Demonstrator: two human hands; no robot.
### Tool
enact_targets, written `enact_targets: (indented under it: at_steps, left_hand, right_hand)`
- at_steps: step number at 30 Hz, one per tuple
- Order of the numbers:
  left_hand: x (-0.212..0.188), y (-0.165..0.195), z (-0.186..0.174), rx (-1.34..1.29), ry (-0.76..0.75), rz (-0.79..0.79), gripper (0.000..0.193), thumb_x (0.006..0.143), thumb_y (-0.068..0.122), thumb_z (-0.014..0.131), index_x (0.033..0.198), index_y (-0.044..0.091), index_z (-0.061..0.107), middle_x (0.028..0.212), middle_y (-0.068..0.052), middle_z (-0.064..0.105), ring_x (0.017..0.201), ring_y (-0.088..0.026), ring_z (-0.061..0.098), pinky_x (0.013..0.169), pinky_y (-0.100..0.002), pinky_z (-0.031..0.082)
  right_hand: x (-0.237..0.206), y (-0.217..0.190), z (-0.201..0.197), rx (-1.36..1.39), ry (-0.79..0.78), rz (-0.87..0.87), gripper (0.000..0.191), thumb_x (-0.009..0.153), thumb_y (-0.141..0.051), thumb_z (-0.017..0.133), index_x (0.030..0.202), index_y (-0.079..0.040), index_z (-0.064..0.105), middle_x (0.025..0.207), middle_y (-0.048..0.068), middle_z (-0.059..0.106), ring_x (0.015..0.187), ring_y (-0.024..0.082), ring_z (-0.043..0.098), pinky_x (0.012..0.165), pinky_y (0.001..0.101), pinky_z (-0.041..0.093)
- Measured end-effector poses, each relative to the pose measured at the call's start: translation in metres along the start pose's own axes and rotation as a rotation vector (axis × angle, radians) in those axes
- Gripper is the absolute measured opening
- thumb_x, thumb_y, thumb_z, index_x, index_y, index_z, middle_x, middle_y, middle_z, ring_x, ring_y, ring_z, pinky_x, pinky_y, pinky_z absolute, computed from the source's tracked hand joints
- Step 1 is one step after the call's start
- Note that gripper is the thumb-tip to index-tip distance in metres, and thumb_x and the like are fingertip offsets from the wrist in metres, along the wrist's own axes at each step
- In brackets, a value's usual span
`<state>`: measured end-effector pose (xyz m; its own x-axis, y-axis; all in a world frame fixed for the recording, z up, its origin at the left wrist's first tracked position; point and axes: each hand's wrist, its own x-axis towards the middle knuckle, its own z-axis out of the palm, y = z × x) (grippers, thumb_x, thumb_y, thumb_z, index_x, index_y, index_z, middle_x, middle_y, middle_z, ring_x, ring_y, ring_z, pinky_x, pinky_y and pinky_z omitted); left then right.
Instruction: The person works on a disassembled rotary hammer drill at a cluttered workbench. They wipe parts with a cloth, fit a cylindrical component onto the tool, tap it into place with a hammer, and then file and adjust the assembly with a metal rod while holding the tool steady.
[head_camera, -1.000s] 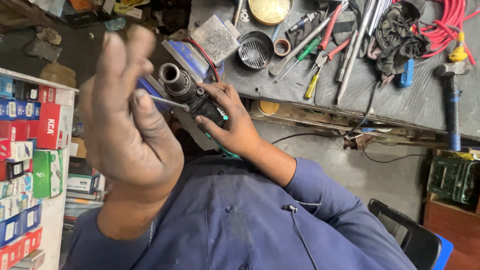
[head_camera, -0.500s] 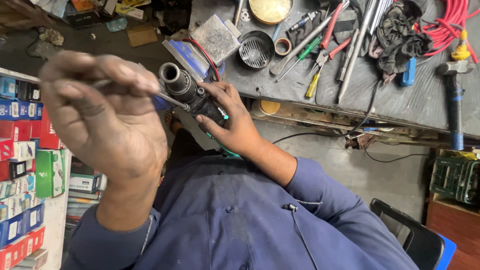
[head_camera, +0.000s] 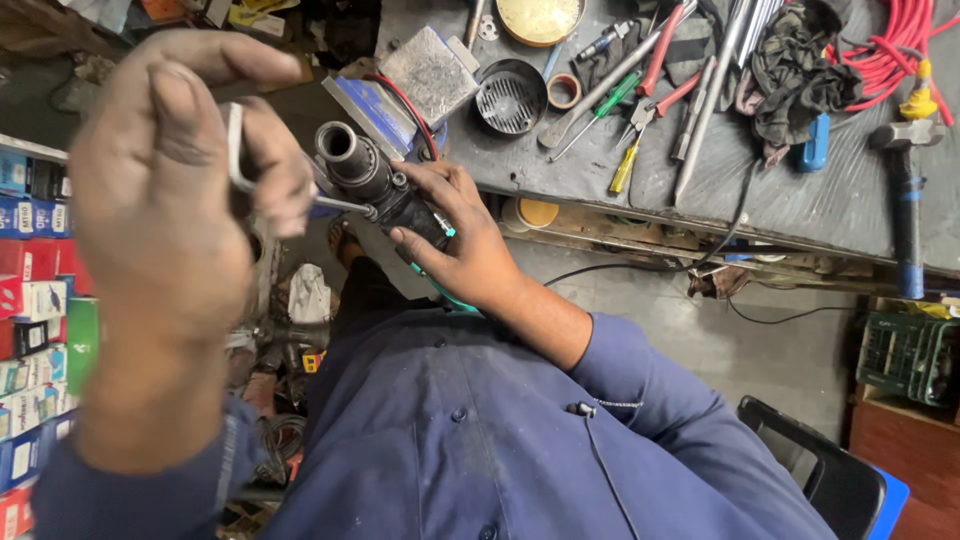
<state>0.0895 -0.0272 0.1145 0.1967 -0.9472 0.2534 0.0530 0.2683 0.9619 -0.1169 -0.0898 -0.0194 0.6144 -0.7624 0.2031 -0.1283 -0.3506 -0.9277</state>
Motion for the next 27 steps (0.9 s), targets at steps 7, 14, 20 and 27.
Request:
enact_targets:
  at_steps: [7, 14, 20, 27]
  left_hand:
    - [-0.006, 0.019, 0.014, 1.517, 0.132, 0.318, 0.024, 0.122, 0.021, 0.065, 0.103, 0.006, 0.061, 0.086, -0.006, 0.065, 0.076, -0.026, 0.068, 0.064, -0.036, 0.05]
    - [0.04, 0.042, 0.001, 1.19, -0.385, 0.868, 0.025, 0.096, 0.026, 0.072, 0.09, 0.004, 0.061, 0.085, -0.007, 0.062, 0.078, -0.03, 0.064, 0.071, -0.047, 0.052]
    - [-0.024, -0.028, 0.04, 0.723, 0.124, 0.428, 0.018, 0.112, 0.017, 0.061, 0.101, 0.004, 0.057, 0.093, -0.01, 0.056, 0.087, -0.023, 0.053, 0.079, -0.034, 0.042]
    - [0.005, -0.031, 0.0, -0.055, -0.207, 0.27, 0.047, 0.103, 0.029, 0.069, 0.072, 0.004, 0.044, 0.073, -0.007, 0.05, 0.062, -0.016, 0.046, 0.06, -0.03, 0.037]
  right_hand:
    - [0.0, 0.0, 0.001, -0.001, -0.002, 0.008, 0.063, 0.095, -0.009, 0.076, 0.153, -0.01, 0.05, 0.143, 0.013, 0.05, 0.136, 0.025, 0.053, 0.118, 0.0362, 0.048]
    - [0.0, -0.002, 0.001, -0.011, 0.007, -0.006, 0.063, 0.097, -0.011, 0.076, 0.153, -0.012, 0.05, 0.144, 0.013, 0.051, 0.136, 0.025, 0.054, 0.117, 0.0351, 0.05]
    - [0.003, 0.0, 0.002, -0.022, 0.004, 0.006, 0.064, 0.096, -0.013, 0.078, 0.153, -0.012, 0.05, 0.143, 0.013, 0.05, 0.136, 0.025, 0.053, 0.118, 0.0353, 0.049]
    - [0.003, 0.003, 0.003, -0.028, 0.003, 0.021, 0.063, 0.095, -0.013, 0.078, 0.152, -0.011, 0.05, 0.142, 0.014, 0.051, 0.135, 0.026, 0.054, 0.117, 0.0358, 0.048]
